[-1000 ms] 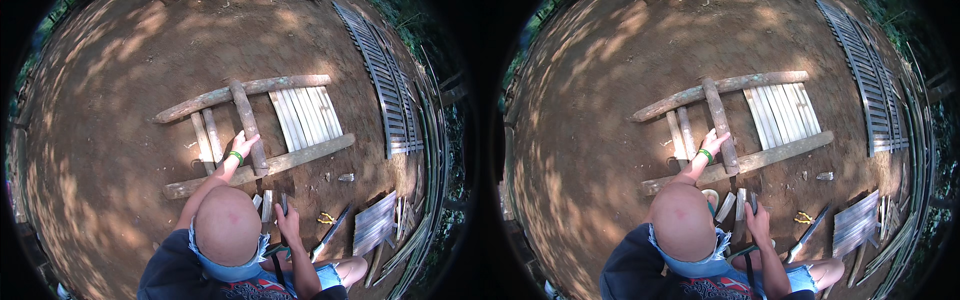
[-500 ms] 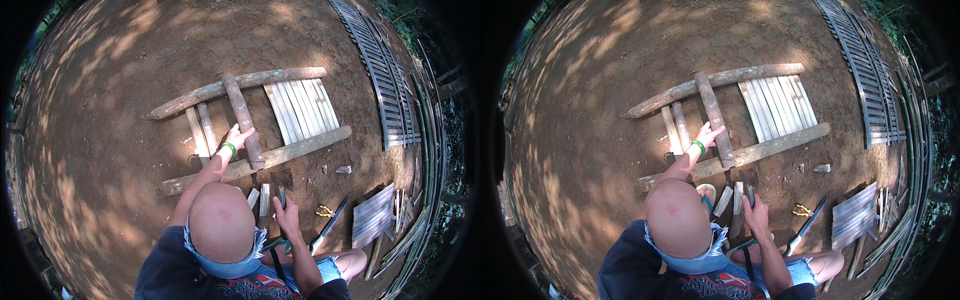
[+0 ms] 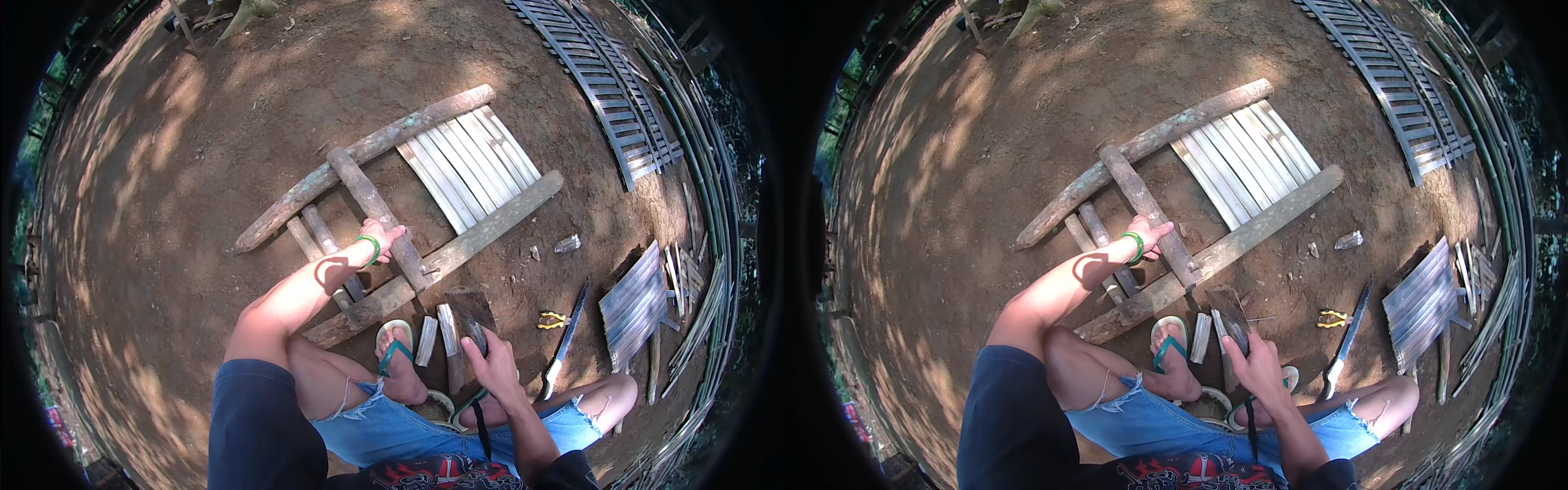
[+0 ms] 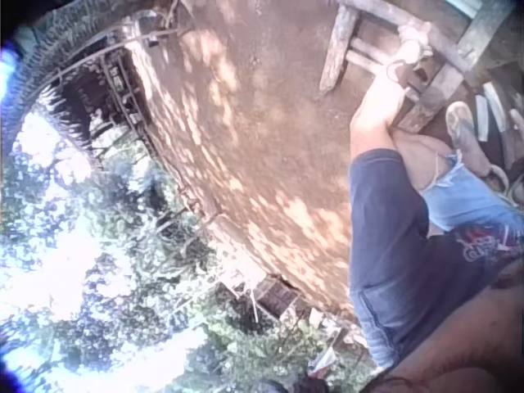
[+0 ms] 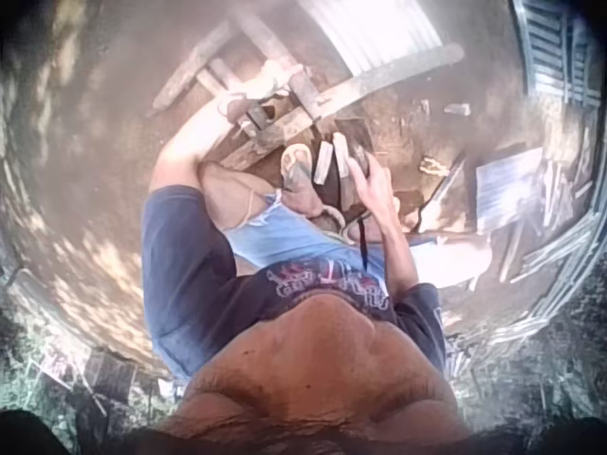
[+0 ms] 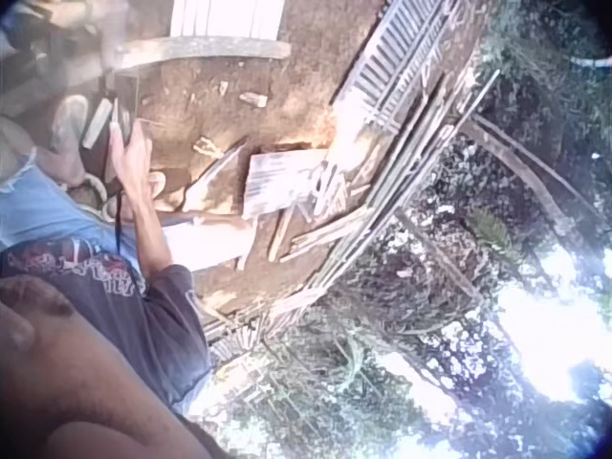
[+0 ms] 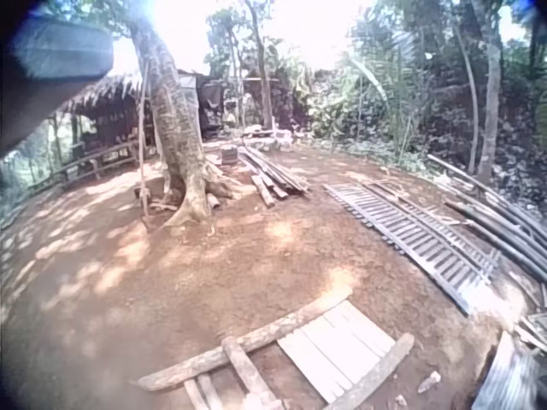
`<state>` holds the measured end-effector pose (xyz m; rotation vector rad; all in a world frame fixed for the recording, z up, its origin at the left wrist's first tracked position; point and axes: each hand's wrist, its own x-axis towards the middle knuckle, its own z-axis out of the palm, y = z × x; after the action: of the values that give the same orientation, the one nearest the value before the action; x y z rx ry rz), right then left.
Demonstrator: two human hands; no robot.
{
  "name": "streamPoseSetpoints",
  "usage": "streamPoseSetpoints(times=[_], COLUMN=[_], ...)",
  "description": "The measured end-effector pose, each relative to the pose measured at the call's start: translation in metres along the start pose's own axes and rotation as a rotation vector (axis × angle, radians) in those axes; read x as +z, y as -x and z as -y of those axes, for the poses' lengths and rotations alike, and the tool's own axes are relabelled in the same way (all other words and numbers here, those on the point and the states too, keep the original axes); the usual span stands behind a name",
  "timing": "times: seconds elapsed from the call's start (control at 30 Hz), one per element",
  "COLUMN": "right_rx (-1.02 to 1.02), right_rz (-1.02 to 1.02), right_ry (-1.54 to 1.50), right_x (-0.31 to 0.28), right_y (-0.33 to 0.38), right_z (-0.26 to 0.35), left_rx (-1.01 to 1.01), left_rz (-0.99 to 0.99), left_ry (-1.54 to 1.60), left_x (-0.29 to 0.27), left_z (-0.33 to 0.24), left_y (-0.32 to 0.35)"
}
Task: The person cuts a bamboo pole with a hand saw and then assembles a wooden frame on the ground. They use a machete to secure bamboo slats onto the frame, creating a flat structure.
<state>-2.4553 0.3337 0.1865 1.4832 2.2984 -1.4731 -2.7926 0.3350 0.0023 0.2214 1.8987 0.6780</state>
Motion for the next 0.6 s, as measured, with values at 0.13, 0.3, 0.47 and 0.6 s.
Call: streamPoseSetpoints(times=[0.13, 0.3, 0.47, 0.6], right_rx=[0.009, 0.072, 0.036, -0.041], right_rz=[-0.072, -0.097, -0.123, -0.105], right_ry=[-0.075, -0.083, -0.091, -0.054], right_x=[0.004, 0.010, 0.005, -0.004], right_y=[0.019, 0.037, 0.058, 0.076], right_z=[-0.006, -0.025, -0.031, -0.037], left_rx=[0.059, 0.120, 0.219, 0.208], left_rz=[-0.033, -0.129, -0.208, -0.316], left_ry=[0.120, 0.217, 0.386, 0.382], left_x=[0.003, 0.011, 0.027, 0.037], left_z=[0.008, 0.022, 0.041, 0.042], left_y=[0.003, -0.007, -0.018, -0.021])
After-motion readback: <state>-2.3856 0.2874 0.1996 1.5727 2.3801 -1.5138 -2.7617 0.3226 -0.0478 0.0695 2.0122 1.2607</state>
